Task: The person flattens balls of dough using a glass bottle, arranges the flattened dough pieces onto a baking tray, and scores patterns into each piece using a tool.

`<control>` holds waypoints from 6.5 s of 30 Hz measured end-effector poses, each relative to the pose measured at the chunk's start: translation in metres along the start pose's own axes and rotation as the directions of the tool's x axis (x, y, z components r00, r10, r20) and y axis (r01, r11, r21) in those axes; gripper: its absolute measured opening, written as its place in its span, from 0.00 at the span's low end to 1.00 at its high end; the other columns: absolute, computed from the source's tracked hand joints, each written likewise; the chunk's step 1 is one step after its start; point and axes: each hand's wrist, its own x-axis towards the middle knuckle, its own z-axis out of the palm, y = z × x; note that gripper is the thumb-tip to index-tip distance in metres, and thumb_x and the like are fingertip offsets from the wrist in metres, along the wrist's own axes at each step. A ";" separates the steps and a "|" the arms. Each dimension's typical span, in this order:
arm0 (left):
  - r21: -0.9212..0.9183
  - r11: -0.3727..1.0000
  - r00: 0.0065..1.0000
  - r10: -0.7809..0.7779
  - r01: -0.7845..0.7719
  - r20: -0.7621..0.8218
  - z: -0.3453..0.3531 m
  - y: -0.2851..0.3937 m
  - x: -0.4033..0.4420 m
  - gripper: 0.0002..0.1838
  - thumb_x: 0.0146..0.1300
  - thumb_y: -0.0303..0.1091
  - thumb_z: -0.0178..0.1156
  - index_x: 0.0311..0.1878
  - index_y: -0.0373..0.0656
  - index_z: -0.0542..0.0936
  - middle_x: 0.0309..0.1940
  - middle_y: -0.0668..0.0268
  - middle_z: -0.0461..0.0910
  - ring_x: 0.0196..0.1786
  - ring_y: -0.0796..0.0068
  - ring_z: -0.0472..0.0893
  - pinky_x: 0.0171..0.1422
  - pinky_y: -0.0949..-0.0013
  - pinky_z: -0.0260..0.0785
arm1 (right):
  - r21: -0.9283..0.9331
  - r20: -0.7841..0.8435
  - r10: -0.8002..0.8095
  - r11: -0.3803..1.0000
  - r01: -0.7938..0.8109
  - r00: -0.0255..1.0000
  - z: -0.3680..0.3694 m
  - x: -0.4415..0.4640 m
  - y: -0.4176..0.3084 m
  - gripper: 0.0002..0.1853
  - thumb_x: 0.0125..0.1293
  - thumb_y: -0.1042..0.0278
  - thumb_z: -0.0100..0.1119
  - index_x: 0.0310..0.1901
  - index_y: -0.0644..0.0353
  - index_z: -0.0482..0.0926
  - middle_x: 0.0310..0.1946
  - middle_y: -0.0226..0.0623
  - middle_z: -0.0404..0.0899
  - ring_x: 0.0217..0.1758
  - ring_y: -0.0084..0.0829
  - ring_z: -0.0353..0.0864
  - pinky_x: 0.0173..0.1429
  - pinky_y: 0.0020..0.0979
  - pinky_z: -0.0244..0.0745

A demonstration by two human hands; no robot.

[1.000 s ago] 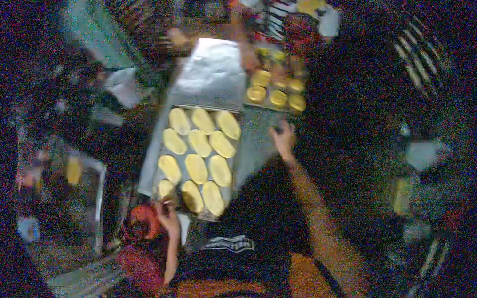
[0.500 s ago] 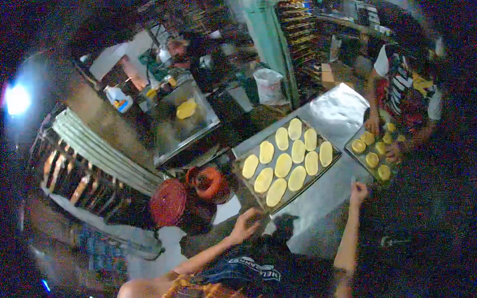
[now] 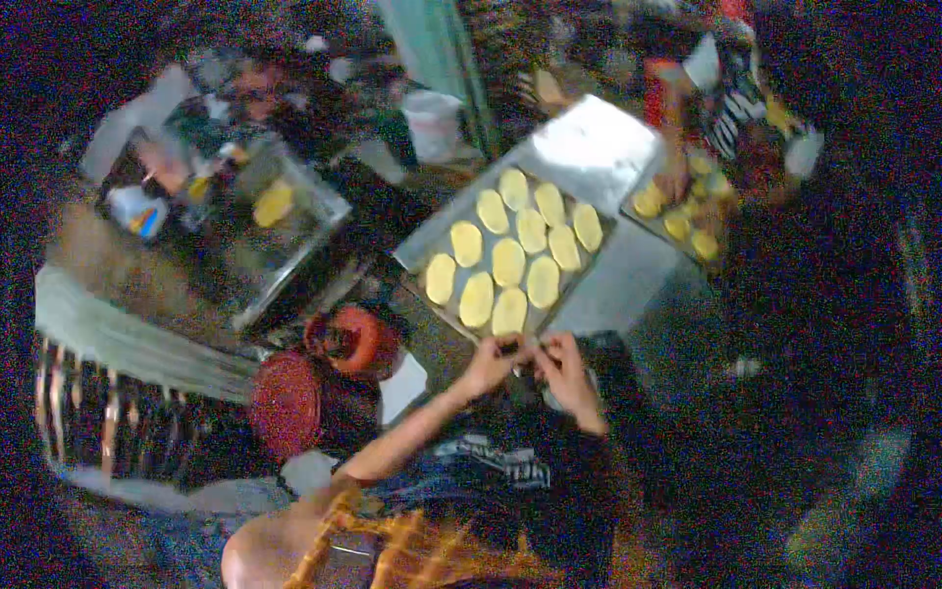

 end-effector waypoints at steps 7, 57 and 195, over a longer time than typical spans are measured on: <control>-0.087 0.987 0.976 -0.114 0.132 0.185 -0.088 -0.021 0.007 0.08 0.63 0.33 0.65 0.39 0.38 0.85 0.34 0.68 0.84 0.35 0.81 0.77 0.44 0.79 0.68 | -0.106 0.033 0.136 0.986 -0.132 0.990 0.071 0.008 0.014 0.05 0.72 0.71 0.55 0.45 0.62 0.73 0.34 0.34 0.78 0.31 0.22 0.75 0.35 0.21 0.69; 0.767 0.461 0.861 0.456 -0.446 0.226 -0.143 -0.059 0.124 0.11 0.59 0.39 0.62 0.44 0.53 0.87 0.49 0.64 0.73 0.44 0.60 0.70 0.45 0.60 0.62 | -0.939 -0.302 0.024 0.166 -0.301 0.953 0.106 0.062 0.036 0.12 0.62 0.56 0.53 0.32 0.56 0.79 0.22 0.44 0.82 0.23 0.52 0.79 0.26 0.46 0.70; 0.847 0.451 0.915 0.393 -0.281 0.094 -0.141 -0.044 0.055 0.24 0.60 0.52 0.60 0.57 0.54 0.80 0.53 0.61 0.71 0.49 0.60 0.68 0.53 0.57 0.57 | -0.915 -0.251 0.349 0.218 -0.339 0.903 0.097 0.051 0.010 0.13 0.64 0.56 0.49 0.37 0.56 0.78 0.31 0.44 0.83 0.32 0.53 0.80 0.36 0.49 0.72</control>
